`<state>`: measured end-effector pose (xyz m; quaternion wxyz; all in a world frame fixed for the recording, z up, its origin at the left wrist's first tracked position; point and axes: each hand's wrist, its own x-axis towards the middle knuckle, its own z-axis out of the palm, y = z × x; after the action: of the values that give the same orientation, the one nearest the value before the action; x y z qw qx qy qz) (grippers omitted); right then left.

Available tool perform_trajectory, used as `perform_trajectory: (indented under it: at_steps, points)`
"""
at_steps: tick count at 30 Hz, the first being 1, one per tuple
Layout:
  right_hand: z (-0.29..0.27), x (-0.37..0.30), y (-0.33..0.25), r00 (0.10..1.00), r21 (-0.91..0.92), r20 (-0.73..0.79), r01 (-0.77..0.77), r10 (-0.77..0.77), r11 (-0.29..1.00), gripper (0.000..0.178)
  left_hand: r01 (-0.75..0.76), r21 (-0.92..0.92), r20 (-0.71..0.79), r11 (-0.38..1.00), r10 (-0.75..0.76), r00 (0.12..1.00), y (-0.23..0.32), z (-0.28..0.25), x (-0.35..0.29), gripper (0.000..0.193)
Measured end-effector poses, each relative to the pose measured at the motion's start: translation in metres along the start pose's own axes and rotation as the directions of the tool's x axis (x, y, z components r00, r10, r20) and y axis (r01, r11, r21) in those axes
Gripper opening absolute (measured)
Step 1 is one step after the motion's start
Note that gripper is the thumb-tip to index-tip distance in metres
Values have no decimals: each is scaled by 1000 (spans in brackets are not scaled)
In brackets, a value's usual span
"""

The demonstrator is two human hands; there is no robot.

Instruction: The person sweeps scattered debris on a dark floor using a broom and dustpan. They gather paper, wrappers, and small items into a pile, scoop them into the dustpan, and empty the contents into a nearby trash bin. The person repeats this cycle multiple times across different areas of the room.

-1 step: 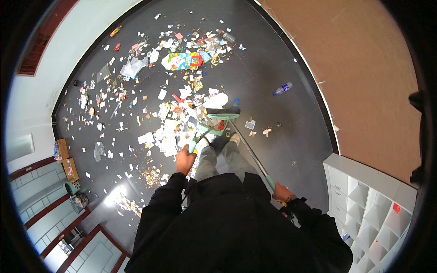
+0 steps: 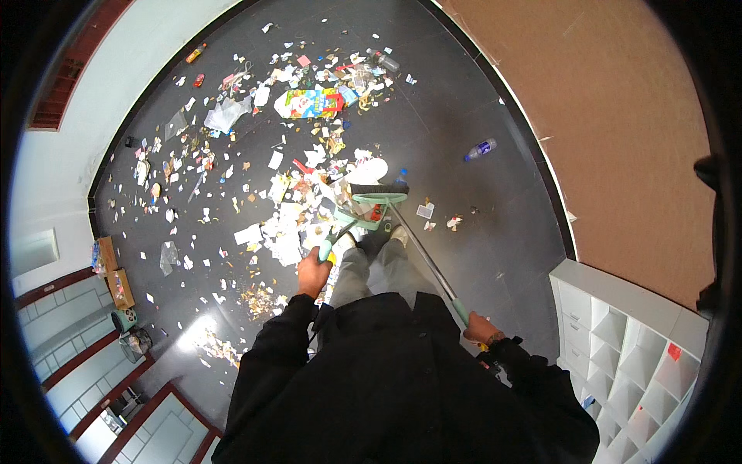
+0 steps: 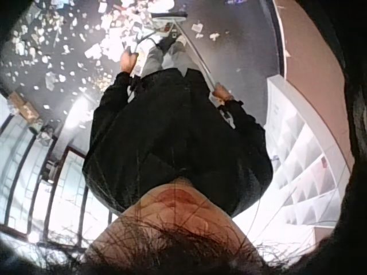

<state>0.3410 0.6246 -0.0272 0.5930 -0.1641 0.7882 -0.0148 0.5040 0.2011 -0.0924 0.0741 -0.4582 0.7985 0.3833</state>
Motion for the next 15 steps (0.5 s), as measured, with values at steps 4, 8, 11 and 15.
perform_trajectory:
  at_steps: [4, 8, 11, 15]
  points:
    - [9, -20, 0, 995, 108, 15, -99, 98, 989, 37, -27, 62, 36, 998, 25, 999, -18, -16, -13, 31]
    - [7, -40, -5, 994, 118, -37, -98, 103, 988, 34, -91, 82, 13, 992, 91, 996, -27, -32, -29, 30]
    - [3, -48, -9, 987, 61, -158, -27, 36, 998, 30, -115, 50, -49, 992, 118, 992, -25, -44, -32, 26]
    - [-9, -44, -16, 977, 164, -146, -131, 155, 978, 26, -111, -13, -107, 994, 109, 988, -18, -66, -27, 26]
